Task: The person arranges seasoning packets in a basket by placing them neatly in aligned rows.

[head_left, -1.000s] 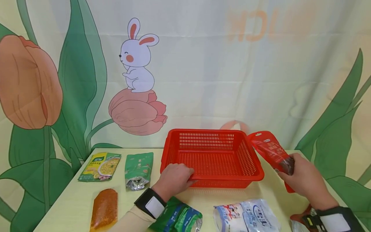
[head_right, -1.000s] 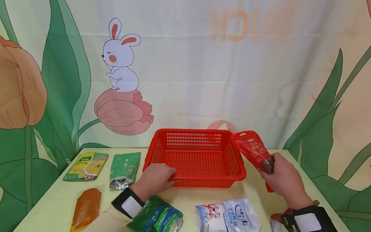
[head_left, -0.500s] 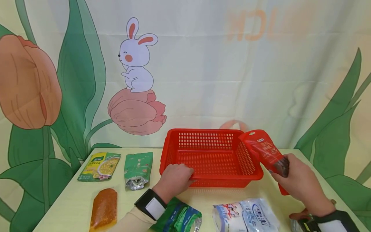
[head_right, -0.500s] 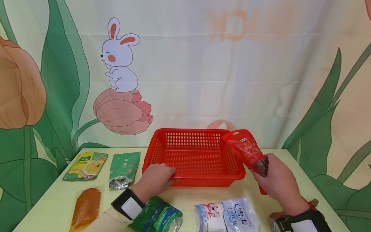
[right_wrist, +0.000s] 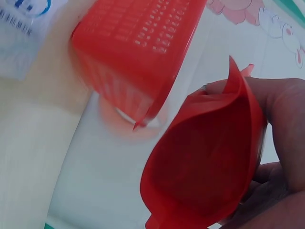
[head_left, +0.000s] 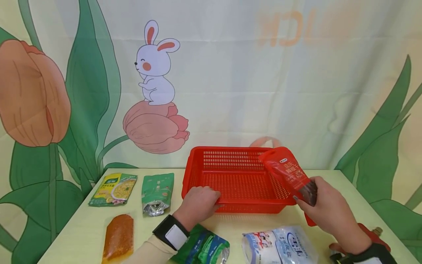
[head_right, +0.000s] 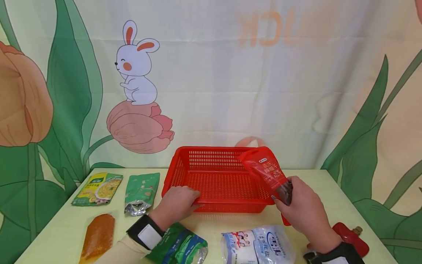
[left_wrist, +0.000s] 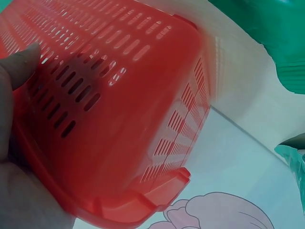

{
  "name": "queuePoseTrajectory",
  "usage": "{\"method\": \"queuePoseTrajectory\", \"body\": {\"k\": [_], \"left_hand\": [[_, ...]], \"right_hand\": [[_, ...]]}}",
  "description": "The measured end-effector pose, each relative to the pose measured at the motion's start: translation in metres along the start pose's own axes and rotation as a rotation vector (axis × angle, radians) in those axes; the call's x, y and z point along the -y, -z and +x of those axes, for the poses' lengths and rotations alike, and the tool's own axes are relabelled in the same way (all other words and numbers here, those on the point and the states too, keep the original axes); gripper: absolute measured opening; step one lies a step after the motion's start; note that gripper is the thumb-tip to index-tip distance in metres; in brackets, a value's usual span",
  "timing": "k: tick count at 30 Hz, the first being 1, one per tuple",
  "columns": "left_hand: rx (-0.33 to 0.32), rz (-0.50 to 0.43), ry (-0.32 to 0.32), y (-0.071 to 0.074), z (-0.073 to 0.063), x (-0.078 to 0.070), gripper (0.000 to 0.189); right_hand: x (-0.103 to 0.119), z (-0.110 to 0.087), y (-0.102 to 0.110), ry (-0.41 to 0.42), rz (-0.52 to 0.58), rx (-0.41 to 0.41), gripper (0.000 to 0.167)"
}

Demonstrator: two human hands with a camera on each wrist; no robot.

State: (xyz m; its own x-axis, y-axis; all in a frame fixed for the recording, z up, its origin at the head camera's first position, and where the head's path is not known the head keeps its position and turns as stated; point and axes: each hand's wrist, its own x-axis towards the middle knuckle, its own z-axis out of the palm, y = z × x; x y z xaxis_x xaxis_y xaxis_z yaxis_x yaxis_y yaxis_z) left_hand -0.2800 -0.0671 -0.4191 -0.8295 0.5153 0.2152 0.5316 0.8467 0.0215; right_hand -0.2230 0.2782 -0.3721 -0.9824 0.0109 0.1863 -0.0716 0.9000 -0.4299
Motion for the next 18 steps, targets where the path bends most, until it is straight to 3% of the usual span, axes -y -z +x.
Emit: {"method": "queuePoseTrajectory", "body": {"k": [6, 18], "left_hand": [[-0.004, 0.016, -0.003, -0.001, 0.0, 0.0, 0.025], [0.001, 0.025, 0.007, 0.0, -0.002, -0.002, 0.024]], "right_hand": [[0.01, -0.007, -0.006, 0.052, 0.004, -0.029, 0.068], [0.031, -0.013, -0.019, 0.021, 0.032, 0.012, 0.071]]}}
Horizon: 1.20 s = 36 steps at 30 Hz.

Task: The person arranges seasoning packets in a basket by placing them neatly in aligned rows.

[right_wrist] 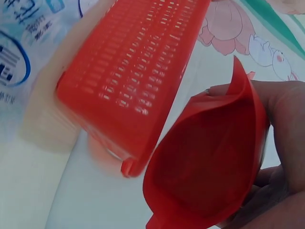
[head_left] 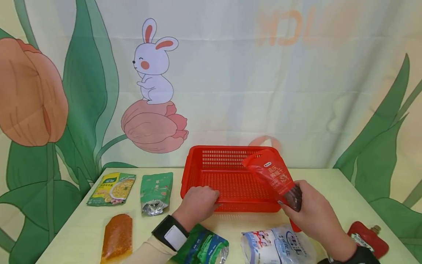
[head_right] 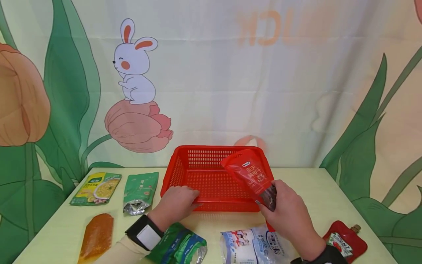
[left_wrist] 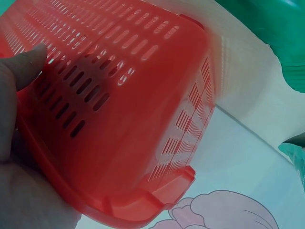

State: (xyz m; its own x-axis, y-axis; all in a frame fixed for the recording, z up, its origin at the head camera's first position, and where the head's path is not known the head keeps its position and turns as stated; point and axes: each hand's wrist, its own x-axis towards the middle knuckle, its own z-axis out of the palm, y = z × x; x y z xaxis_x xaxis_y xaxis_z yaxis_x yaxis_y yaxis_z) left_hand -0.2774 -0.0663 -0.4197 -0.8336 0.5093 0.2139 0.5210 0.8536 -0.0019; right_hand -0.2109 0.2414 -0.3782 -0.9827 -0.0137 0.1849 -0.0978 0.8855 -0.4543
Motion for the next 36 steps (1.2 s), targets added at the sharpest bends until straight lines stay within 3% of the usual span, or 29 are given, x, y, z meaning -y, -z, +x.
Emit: {"method": "queuePoseTrajectory", "body": {"k": [17, 24, 28, 31, 34, 36], "left_hand": [[-0.018, -0.056, 0.007, 0.002, -0.004, 0.003, 0.022], [-0.018, -0.176, 0.017, 0.011, -0.009, 0.005, 0.034], [-0.038, -0.287, 0.018, 0.016, -0.014, 0.0, 0.049], [-0.082, -0.439, -0.016, 0.02, -0.018, -0.007, 0.056], [-0.127, -0.681, -0.06, 0.022, -0.021, -0.019, 0.054], [-0.13, -0.887, -0.056, 0.022, -0.023, -0.03, 0.05]], "right_hand": [[0.025, -0.007, -0.016, -0.007, 0.077, -0.029, 0.074], [0.035, -0.011, -0.02, -0.016, 0.112, -0.028, 0.077], [0.04, -0.014, -0.023, -0.004, 0.122, -0.039, 0.078], [0.043, -0.016, -0.026, 0.002, 0.136, -0.046, 0.079], [0.046, -0.017, -0.03, 0.016, 0.148, -0.06, 0.078], [0.049, -0.019, -0.033, 0.036, 0.157, -0.077, 0.076]]}}
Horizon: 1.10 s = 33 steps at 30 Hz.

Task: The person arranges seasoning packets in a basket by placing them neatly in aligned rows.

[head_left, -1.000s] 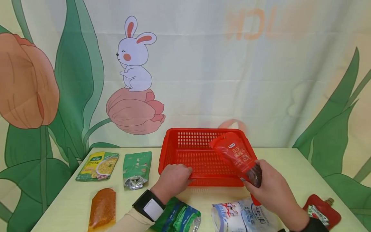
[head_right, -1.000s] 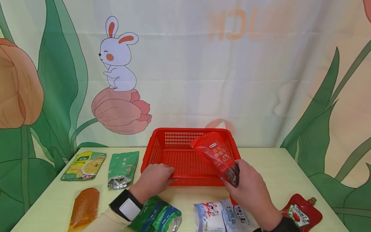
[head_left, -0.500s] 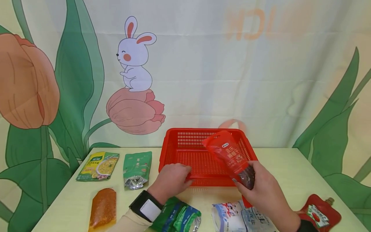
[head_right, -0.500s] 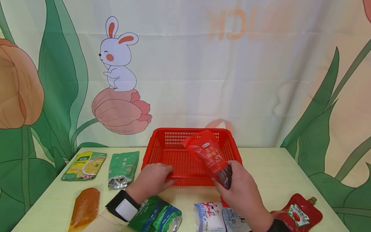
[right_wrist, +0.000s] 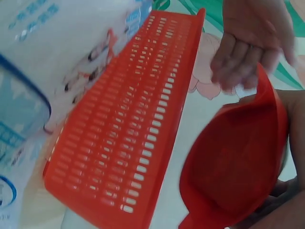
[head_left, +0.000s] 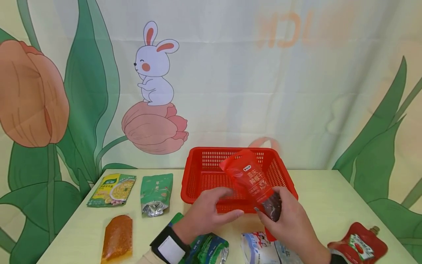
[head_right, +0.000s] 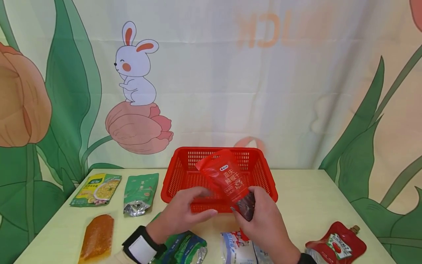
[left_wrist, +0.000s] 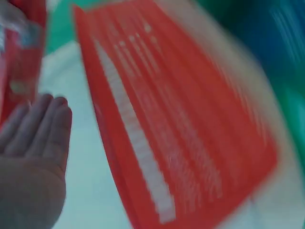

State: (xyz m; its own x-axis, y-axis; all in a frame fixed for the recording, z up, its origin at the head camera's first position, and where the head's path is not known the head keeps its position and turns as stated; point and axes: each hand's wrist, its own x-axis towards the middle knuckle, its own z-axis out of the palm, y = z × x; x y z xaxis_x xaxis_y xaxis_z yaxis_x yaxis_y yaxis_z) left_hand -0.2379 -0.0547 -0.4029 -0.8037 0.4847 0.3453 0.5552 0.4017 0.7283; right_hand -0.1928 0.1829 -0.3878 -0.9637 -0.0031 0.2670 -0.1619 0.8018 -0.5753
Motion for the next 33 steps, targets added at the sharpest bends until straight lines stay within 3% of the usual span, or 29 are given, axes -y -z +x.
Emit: {"method": "queuePoseTrajectory", "body": {"k": [3, 7, 10, 12, 18, 23, 33], "left_hand": [[-0.027, -0.329, 0.103, -0.018, -0.003, -0.013, 0.048], [-0.086, -0.716, 0.293, -0.04, -0.006, -0.031, 0.054], [-0.137, -0.923, 0.405, -0.052, -0.007, -0.044, 0.059], [-0.176, -1.002, 0.452, -0.058, -0.006, -0.052, 0.06], [-0.289, -1.057, 0.448, -0.071, 0.0, -0.064, 0.062], [-0.355, -1.036, 0.429, -0.072, 0.0, -0.065, 0.063], [-0.408, -0.964, 0.424, -0.071, -0.002, -0.059, 0.064]], "right_hand": [[0.004, -0.004, -0.004, 0.029, 0.022, -0.032, 0.074], [0.01, -0.011, -0.008, 0.063, 0.091, -0.089, 0.073], [0.013, -0.014, -0.012, 0.11, 0.11, -0.141, 0.073], [0.014, -0.016, -0.014, 0.151, 0.101, -0.187, 0.074], [0.017, -0.019, -0.025, 0.258, 0.075, -0.324, 0.076], [0.02, -0.021, -0.033, 0.302, 0.085, -0.358, 0.077], [0.02, -0.026, -0.028, 0.277, 0.144, -0.238, 0.079]]}}
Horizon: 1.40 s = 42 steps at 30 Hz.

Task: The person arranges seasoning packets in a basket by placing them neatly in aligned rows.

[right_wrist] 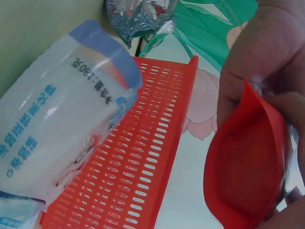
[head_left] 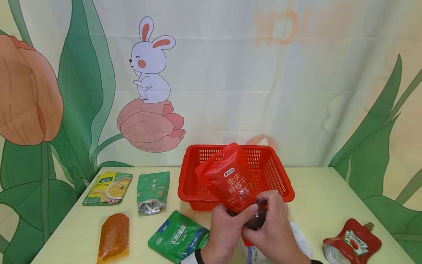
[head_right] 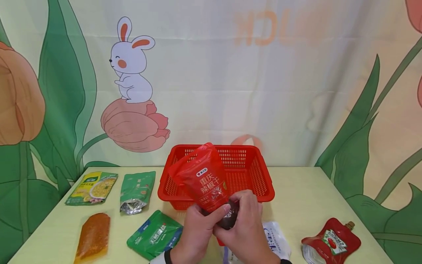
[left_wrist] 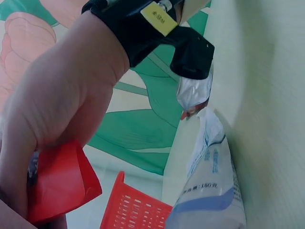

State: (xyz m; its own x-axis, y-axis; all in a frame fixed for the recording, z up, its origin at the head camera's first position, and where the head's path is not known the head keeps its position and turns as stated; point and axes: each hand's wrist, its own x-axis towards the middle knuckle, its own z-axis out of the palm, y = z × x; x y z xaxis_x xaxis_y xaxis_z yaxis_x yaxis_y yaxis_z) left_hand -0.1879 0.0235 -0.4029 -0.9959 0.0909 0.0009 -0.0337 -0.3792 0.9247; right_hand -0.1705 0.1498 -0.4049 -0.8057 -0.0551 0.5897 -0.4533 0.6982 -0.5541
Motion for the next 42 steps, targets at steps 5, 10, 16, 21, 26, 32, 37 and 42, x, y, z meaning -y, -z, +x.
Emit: {"method": "queuePoseTrajectory", "body": {"k": [5, 10, 16, 21, 26, 32, 37, 42], "left_hand": [[0.013, 0.006, 0.001, 0.006, 0.004, -0.001, 0.064], [0.065, 0.027, -0.009, 0.015, 0.008, -0.004, 0.067], [0.173, 0.042, 0.035, 0.027, 0.009, -0.007, 0.067], [0.32, 0.112, 0.093, 0.037, 0.01, -0.013, 0.065], [0.428, 0.235, 0.163, 0.044, 0.006, -0.015, 0.063], [0.53, 0.313, 0.216, 0.052, 0.002, -0.011, 0.052], [0.571, 0.332, 0.224, 0.056, 0.003, -0.012, 0.05], [0.579, 0.368, 0.228, 0.059, 0.003, -0.018, 0.05]], "right_hand": [[0.003, 0.002, 0.005, -0.046, 0.02, 0.058, 0.082], [0.003, 0.007, 0.014, -0.078, 0.119, 0.139, 0.078], [-0.005, 0.014, 0.025, -0.132, 0.249, 0.217, 0.055], [-0.009, 0.023, 0.029, -0.285, 0.435, 0.247, 0.058], [-0.009, 0.033, 0.036, -0.44, 0.633, 0.3, 0.072], [-0.003, 0.035, 0.04, -0.586, 0.751, 0.397, 0.072], [-0.002, 0.035, 0.04, -0.601, 0.743, 0.404, 0.077], [-0.001, 0.035, 0.042, -0.584, 0.694, 0.399, 0.08]]}}
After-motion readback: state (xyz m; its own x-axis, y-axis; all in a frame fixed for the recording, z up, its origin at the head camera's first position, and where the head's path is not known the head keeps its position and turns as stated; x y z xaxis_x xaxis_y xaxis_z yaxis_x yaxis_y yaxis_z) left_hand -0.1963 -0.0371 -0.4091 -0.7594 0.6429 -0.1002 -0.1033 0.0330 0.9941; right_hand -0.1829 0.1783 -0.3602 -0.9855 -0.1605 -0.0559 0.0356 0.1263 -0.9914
